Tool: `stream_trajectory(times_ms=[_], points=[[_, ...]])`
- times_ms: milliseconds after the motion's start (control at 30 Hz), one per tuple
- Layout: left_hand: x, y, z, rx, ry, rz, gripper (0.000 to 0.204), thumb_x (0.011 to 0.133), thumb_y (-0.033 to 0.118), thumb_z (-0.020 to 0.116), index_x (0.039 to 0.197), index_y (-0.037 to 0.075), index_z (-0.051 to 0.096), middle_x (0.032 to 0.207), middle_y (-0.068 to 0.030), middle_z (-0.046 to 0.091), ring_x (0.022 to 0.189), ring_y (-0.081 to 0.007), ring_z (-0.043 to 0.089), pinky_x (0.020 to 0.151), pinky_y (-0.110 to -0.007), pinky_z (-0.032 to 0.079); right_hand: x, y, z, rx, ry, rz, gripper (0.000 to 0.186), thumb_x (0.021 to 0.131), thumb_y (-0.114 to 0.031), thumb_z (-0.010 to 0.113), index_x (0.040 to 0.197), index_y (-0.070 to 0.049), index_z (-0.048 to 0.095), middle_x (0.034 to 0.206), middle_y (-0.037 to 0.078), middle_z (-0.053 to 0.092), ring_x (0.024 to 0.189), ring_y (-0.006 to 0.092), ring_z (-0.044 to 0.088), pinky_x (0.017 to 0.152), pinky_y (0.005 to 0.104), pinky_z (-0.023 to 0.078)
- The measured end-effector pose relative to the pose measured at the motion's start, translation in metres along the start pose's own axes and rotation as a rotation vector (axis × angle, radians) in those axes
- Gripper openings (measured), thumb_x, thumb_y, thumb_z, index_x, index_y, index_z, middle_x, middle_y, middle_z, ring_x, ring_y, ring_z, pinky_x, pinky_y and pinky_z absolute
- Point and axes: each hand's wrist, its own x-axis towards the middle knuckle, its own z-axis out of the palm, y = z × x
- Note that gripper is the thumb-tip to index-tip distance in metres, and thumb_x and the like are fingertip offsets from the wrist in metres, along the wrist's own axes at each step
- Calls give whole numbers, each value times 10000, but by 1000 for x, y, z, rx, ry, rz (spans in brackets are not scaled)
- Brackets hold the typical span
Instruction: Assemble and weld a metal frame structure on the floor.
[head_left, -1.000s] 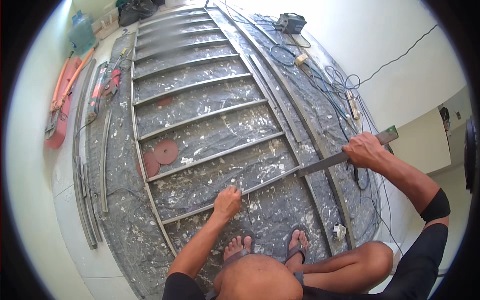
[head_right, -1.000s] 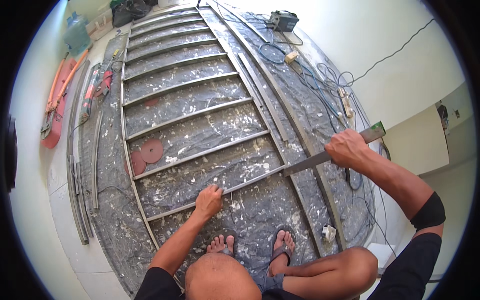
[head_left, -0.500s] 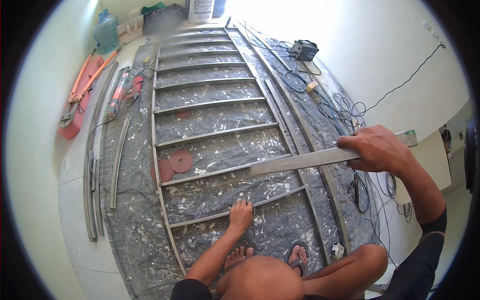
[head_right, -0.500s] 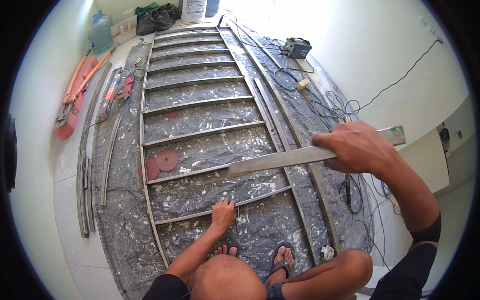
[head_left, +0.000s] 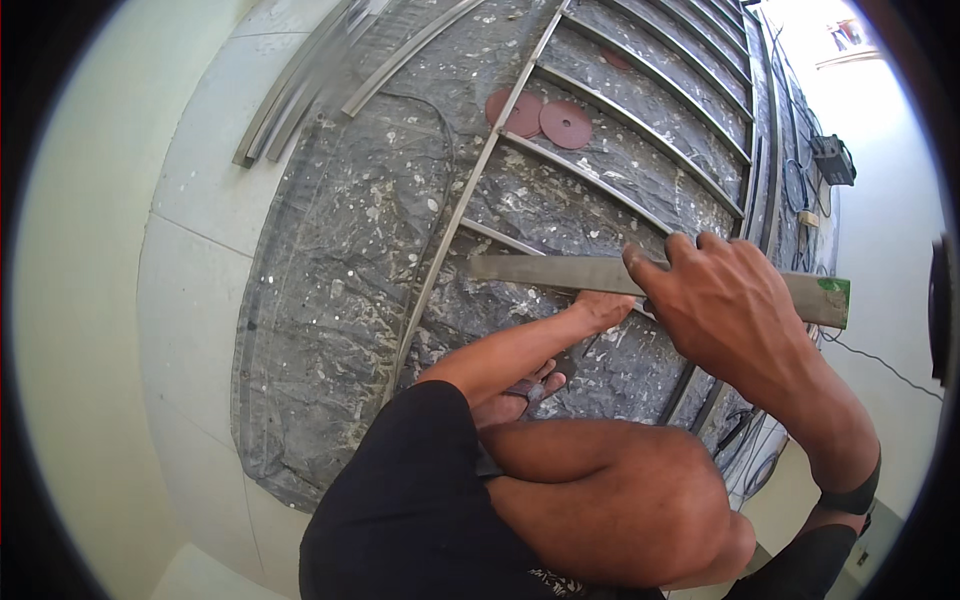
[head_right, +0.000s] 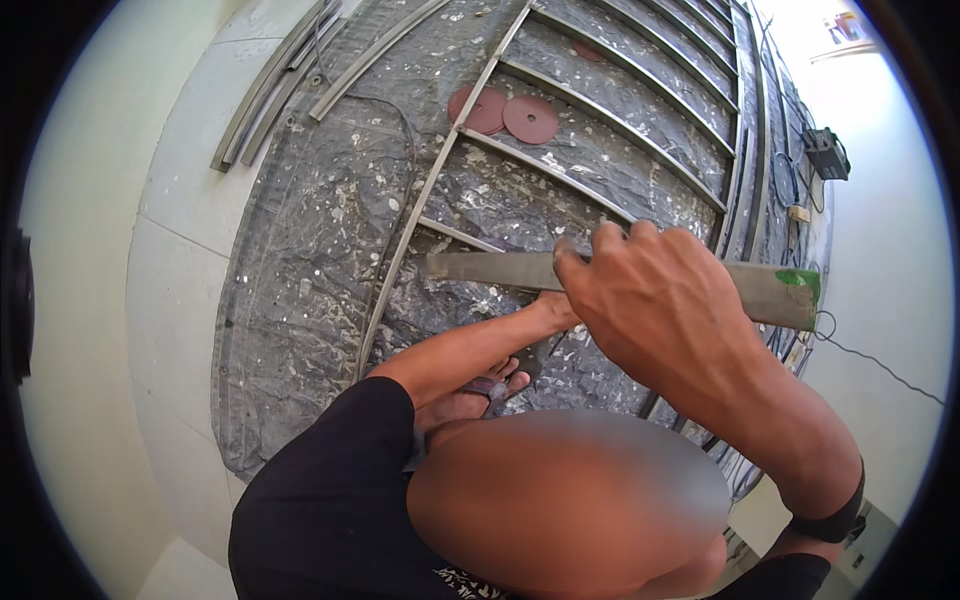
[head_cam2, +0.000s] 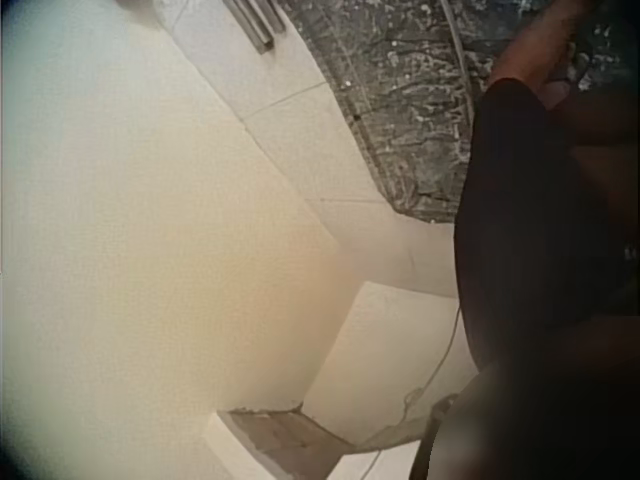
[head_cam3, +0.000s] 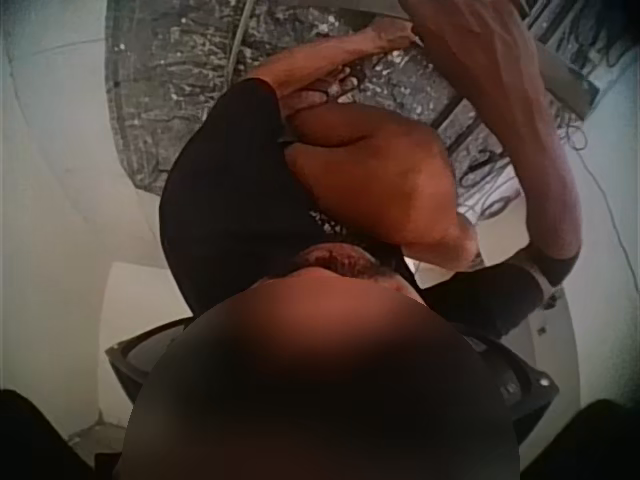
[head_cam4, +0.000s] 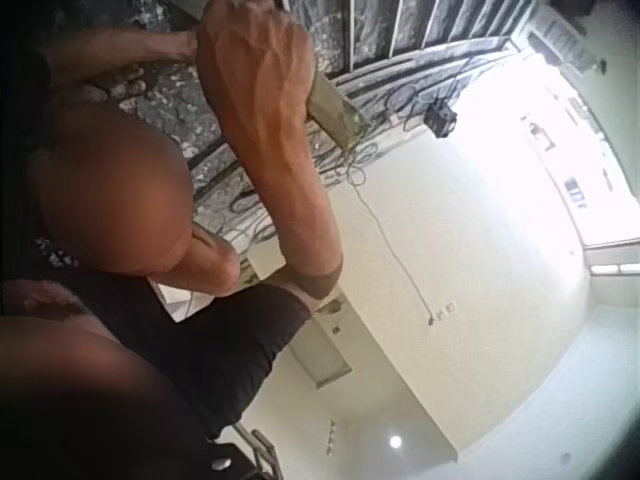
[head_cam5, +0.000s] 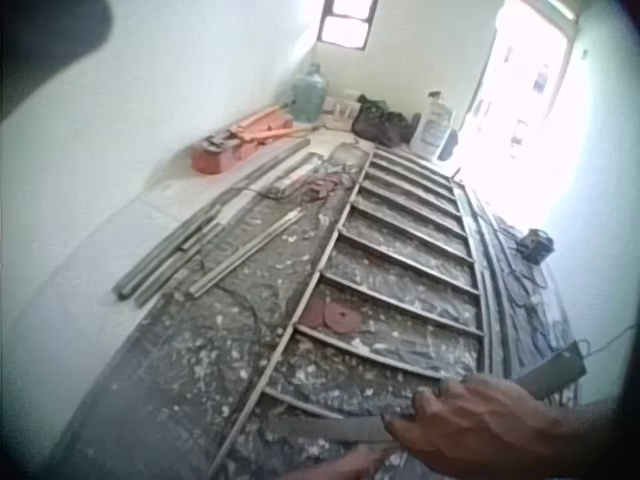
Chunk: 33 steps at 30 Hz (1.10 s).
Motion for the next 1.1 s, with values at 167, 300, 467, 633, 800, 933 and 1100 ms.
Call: stream_trajectory(times_ms=[167, 300, 467, 633, 800, 933, 1100], points=[[-3, 7, -5, -277, 28, 44, 414, 941, 246, 445, 1299, 56, 532, 1307, -174, 551, 1216, -338, 517, 1035, -467, 384, 30, -14, -6, -89, -15, -81, 265, 881, -97, 578, 1118, -11, 661, 794, 142, 628, 717, 259, 653, 611, 372, 514], [-3, 12, -9, -500, 39, 89, 451, 953, 267, 434, 1351, 63, 492, 1367, -166, 513, 1267, -328, 482, 1072, -455, 356, 43, -18, -10, -86, -31, -141, 254, 872, -85, 582, 1093, 7, 666, 783, 159, 634, 713, 267, 668, 606, 376, 526], [-4, 21, -15, -725, 51, 135, 491, 964, 288, 423, 1403, 69, 451, 1428, -157, 476, 1317, -317, 447, 1109, -443, 328, 55, -19, -11, -108, 37, -119, 229, 864, -81, 580, 1048, 28, 662, 807, 165, 647, 746, 287, 681, 613, 395, 535], [-4, 23, -19, -825, -130, 6, 552, 981, 338, 391, 1469, 81, 360, 1514, -147, 368, 1402, -274, 345, 1164, -415, 252, 59, -22, -10, -92, -37, -102, 290, 858, -62, 574, 1121, 38, 644, 853, 188, 654, 768, 305, 688, 638, 405, 553], [7, 11, -13, 140, -10, 158, 535, 974, 324, 406, 1445, 72, 372, 1483, -159, 389, 1384, -290, 353, 1149, -419, 257, 60, -21, -11, -75, -92, -128, 352, 858, -49, 572, 1196, 41, 618, 878, 198, 653, 763, 315, 688, 652, 407, 563], [17, 0, -5, 164, 54, 160, 458, 946, 292, 435, 1344, 66, 442, 1378, -167, 450, 1299, -296, 421, 1085, -420, 318, 56, -28, -6, -102, -26, -42, 307, 847, -51, 582, 1134, 43, 637, 868, 193, 654, 776, 324, 690, 654, 410, 564], [19, -14, 3, 200, 135, 153, 368, 912, 253, 470, 1218, 57, 529, 1245, -177, 527, 1192, -304, 505, 1004, -422, 394, 58, -25, -10, -44, -81, -69, 272, 840, -43, 588, 1091, 41, 649, 866, 189, 655, 787, 323, 690, 654, 409, 562]])
